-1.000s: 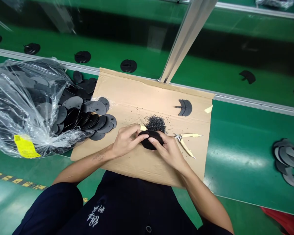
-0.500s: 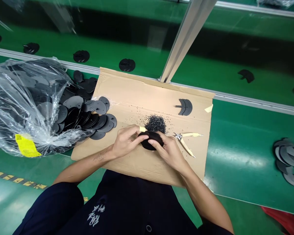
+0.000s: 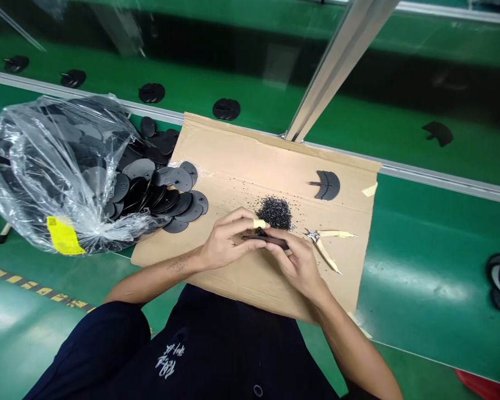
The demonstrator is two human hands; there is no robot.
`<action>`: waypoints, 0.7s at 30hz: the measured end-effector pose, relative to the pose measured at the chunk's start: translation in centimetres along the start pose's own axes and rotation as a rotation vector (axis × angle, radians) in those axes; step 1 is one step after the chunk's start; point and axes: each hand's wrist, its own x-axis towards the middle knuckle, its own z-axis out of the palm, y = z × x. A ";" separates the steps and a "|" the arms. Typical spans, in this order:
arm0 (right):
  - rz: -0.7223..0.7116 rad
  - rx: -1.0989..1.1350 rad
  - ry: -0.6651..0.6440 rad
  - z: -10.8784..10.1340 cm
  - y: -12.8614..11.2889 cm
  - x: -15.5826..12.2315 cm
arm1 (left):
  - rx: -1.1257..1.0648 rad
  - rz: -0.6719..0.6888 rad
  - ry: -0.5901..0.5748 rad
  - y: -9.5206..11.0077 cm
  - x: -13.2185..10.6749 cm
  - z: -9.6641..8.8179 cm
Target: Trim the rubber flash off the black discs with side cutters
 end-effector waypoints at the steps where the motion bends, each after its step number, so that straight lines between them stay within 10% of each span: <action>1: -0.050 -0.027 0.024 0.1 0.1 -0.1 | -0.007 0.028 0.000 0.0 0.0 0.0; 21: -0.234 -0.078 0.006 -0.5 0.6 -1.4 | 0.064 0.235 -0.124 1.4 0.3 -0.7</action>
